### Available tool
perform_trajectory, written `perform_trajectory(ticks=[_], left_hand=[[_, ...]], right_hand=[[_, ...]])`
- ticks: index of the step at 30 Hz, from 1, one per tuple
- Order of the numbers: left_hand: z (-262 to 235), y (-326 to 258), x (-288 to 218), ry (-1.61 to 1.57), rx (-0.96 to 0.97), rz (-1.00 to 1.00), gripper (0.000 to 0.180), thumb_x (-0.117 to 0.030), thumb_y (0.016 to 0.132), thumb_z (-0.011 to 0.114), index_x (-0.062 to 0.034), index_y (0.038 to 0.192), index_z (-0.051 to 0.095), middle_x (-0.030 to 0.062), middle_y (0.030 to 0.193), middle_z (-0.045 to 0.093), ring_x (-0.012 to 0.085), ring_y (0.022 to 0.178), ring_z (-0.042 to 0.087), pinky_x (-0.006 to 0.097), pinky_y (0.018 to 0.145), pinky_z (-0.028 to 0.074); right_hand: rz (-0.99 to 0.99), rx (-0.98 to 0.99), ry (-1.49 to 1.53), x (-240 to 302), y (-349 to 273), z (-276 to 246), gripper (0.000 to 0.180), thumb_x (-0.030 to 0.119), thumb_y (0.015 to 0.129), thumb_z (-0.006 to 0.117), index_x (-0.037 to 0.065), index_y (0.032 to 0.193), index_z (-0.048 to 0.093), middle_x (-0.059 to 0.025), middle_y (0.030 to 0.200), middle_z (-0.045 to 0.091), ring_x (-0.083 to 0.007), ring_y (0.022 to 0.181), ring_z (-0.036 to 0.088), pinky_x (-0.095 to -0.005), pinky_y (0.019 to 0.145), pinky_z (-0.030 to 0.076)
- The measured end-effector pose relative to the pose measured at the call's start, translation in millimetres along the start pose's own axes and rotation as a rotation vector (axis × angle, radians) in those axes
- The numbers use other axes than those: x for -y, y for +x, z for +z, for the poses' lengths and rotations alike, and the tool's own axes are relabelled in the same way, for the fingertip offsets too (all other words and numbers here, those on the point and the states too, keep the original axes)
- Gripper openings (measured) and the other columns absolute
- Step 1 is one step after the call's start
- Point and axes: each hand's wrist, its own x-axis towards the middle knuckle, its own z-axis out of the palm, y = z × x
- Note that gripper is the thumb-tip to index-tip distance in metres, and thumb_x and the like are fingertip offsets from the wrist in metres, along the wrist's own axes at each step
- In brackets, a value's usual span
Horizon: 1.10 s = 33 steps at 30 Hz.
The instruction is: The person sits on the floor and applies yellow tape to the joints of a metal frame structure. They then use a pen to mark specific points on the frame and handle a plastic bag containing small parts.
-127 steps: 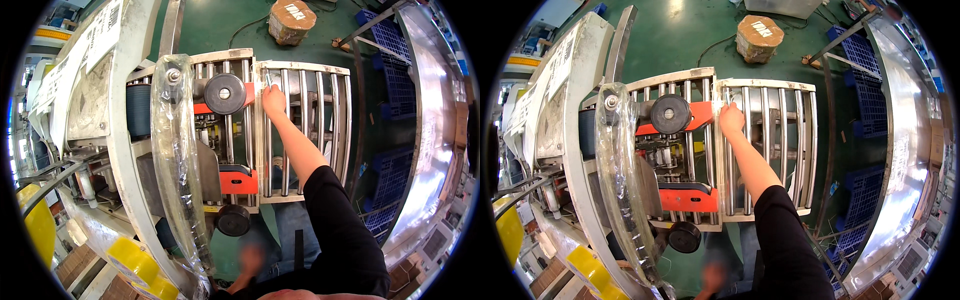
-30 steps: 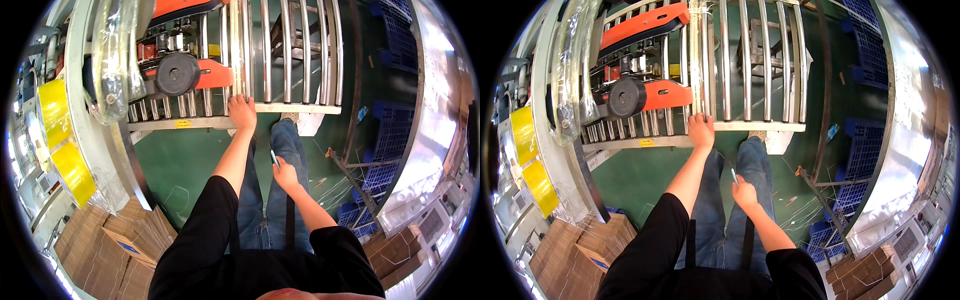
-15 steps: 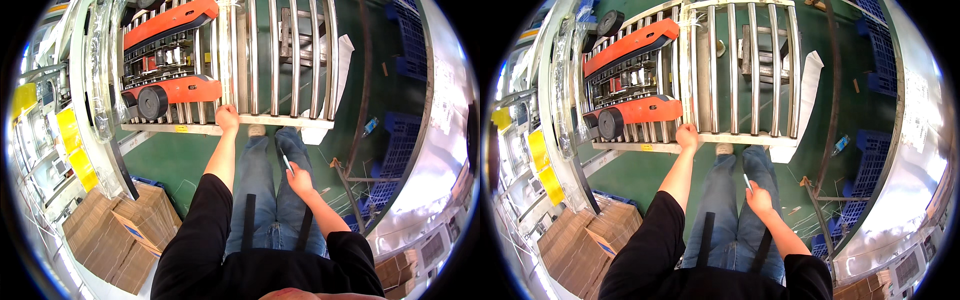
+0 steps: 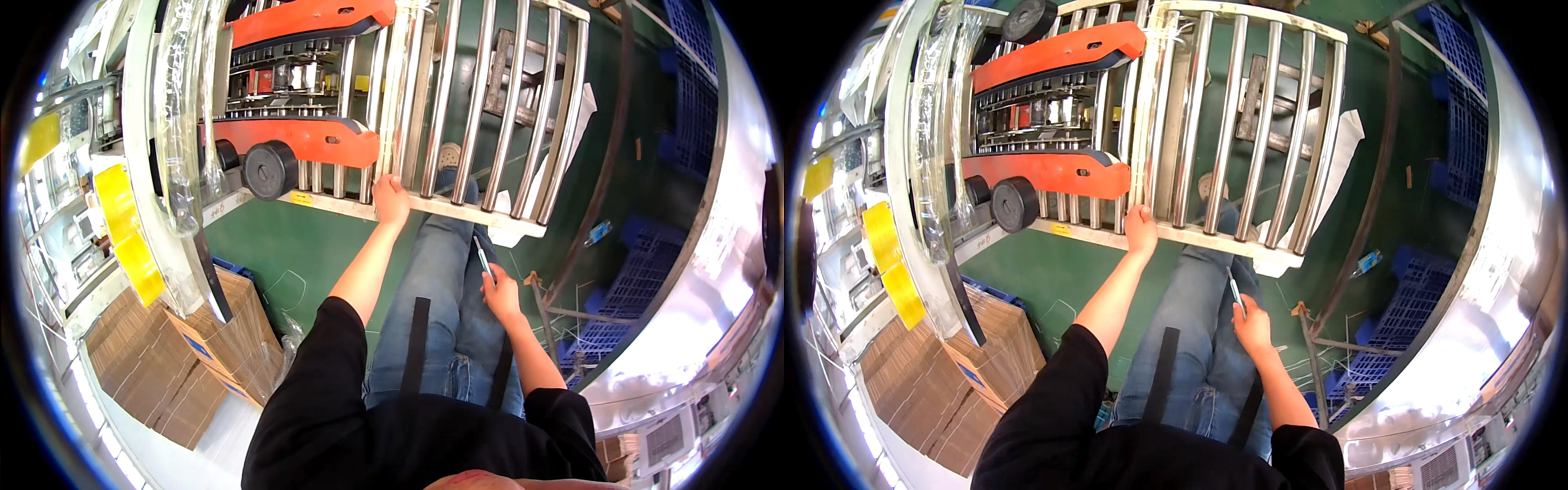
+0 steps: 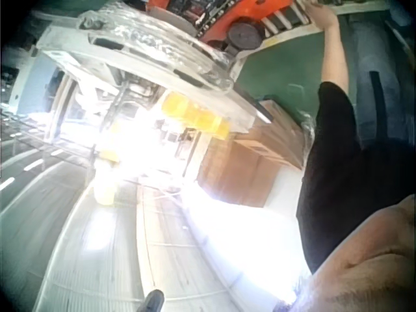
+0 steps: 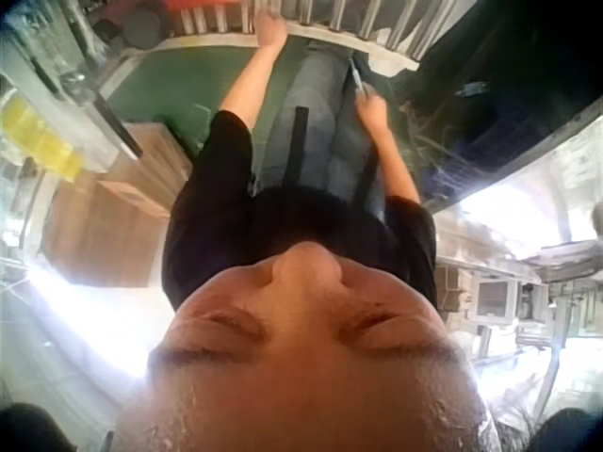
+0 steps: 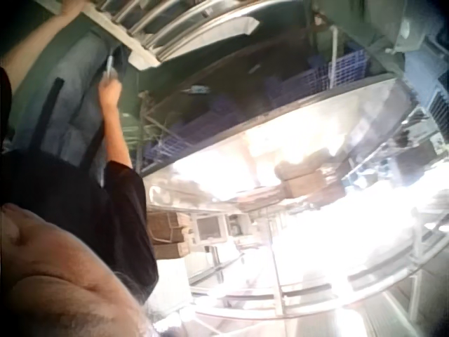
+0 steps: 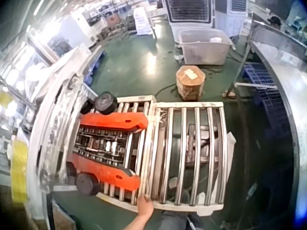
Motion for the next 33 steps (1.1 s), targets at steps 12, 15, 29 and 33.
perform_trajectory(ticks=[12,15,29,33], left_hand=[[-8.9,-34.8,-135.4,-0.506,0.19,-0.019,0.009,-0.013,0.096,0.043,-0.0041,0.097,0.045,0.0082,0.068,0.049,0.0191,0.059,0.051,0.033,0.056,0.043],[-16.7,-45.2,-151.3,-0.735,0.267,-0.099,0.009,-0.013,0.097,0.042,-0.0046,0.097,0.045,0.0061,0.067,0.049,0.0152,0.059,0.051,0.03,0.057,0.043],[-46.2,-15.5,-211.1,-0.852,0.409,-0.012,0.023,-0.02,0.099,0.044,-0.0011,0.099,0.058,0.0066,0.08,0.058,0.0134,0.076,0.057,0.027,0.071,0.047],[-13.8,41.9,-179.1,-0.477,0.102,0.113,0.018,-0.017,0.096,0.048,-0.0026,0.103,0.056,0.011,0.091,0.059,0.0238,0.085,0.058,0.034,0.077,0.045]], right_hand=[[0.16,-0.173,0.72,120.3,91.6,-36.4,0.031,0.027,0.094,0.056,0.012,0.068,0.047,0.0048,0.05,0.037,-0.0056,0.04,0.035,-0.0217,0.038,0.026],[0.148,-0.083,0.616,153.9,119.4,-46.1,0.041,0.031,0.095,0.054,0.005,0.063,0.057,-0.0043,0.057,0.056,-0.0142,0.05,0.054,-0.0264,0.049,0.043],[-0.124,-0.006,1.039,306.3,142.5,-142.3,0.02,0.02,0.096,0.045,0.009,0.08,0.051,0.0085,0.052,0.026,-0.0033,0.04,0.022,-0.0211,0.035,0.016],[-0.351,-0.005,1.297,274.8,146.4,-249.5,0.027,0.022,0.1,0.04,0.007,0.079,0.05,0.0071,0.054,0.026,-0.0031,0.04,0.021,-0.0201,0.033,0.016]])
